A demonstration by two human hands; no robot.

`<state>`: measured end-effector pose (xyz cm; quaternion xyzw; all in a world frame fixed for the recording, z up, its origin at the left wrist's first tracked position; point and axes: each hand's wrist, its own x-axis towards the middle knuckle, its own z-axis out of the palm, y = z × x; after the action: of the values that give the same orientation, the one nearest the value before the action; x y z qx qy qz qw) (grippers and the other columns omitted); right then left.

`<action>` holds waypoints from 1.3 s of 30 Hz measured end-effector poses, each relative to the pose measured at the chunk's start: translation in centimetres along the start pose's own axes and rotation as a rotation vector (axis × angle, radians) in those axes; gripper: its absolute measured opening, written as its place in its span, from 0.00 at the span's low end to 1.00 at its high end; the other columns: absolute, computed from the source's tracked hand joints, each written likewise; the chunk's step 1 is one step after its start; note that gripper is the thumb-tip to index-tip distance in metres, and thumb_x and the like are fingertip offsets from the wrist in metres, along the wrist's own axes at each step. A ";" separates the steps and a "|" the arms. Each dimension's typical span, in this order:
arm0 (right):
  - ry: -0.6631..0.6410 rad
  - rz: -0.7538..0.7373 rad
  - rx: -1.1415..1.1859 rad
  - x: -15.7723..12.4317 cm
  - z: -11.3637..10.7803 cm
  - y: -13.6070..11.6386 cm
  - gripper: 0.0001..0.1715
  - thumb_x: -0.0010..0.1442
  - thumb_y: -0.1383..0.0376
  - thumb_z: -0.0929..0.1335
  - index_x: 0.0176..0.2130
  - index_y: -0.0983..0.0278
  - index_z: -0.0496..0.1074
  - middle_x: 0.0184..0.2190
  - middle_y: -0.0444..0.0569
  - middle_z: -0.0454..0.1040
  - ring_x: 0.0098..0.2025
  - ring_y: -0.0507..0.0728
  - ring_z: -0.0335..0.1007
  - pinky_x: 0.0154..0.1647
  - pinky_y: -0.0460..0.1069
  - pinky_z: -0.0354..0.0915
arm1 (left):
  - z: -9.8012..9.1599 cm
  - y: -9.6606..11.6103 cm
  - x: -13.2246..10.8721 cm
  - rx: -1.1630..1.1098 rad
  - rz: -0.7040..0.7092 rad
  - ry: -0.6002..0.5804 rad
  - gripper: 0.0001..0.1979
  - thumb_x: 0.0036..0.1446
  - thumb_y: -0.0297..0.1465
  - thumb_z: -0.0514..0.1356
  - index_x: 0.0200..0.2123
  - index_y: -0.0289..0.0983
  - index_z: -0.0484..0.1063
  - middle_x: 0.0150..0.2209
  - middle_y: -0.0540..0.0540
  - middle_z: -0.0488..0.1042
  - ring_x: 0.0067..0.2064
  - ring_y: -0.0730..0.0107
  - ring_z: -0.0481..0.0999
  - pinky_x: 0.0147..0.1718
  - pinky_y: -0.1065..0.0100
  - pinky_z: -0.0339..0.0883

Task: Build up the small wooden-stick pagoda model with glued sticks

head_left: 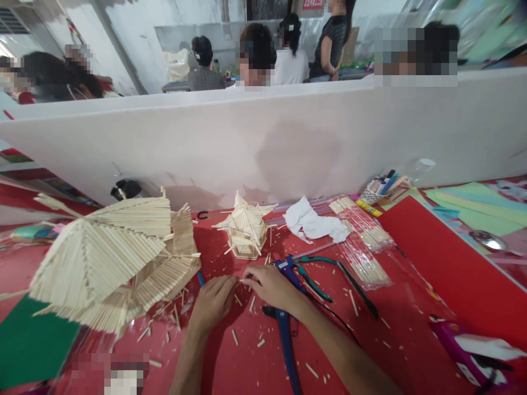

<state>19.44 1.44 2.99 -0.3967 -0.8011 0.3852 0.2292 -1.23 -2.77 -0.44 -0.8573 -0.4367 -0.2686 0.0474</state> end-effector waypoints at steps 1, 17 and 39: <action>0.007 0.007 0.002 0.0 0.1 0.1 0.03 0.64 0.66 0.69 0.38 0.62 0.75 0.32 0.44 0.78 0.33 0.52 0.72 0.36 0.45 0.58 | 0.0 0.0 0.0 0.003 -0.004 0.005 0.09 0.64 0.22 0.52 0.42 0.37 0.71 0.34 0.46 0.79 0.34 0.69 0.78 0.36 0.69 0.68; 0.023 0.049 0.001 -0.1 0.1 -0.1 0.02 0.62 0.66 0.71 0.37 0.62 0.75 0.29 0.43 0.77 0.30 0.52 0.71 0.33 0.44 0.58 | -0.1 0.2 0.3 0.013 -0.001 0.024 0.07 0.66 0.24 0.53 0.39 0.37 0.70 0.31 0.47 0.77 0.31 0.70 0.76 0.33 0.69 0.67; 0.013 0.040 -0.076 -0.5 0.1 -1.1 0.04 0.63 0.65 0.68 0.37 0.61 0.74 0.29 0.44 0.78 0.30 0.53 0.72 0.32 0.45 0.58 | 0.8 -0.2 -1.1 -0.073 -0.047 0.019 0.15 0.61 0.21 0.57 0.50 0.37 0.72 0.45 0.40 0.76 0.46 0.63 0.75 0.44 0.63 0.70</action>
<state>19.18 0.54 3.74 -0.4233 -0.8056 0.3565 0.2113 -1.60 -3.22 -1.70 -0.8453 -0.4462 -0.2937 0.0138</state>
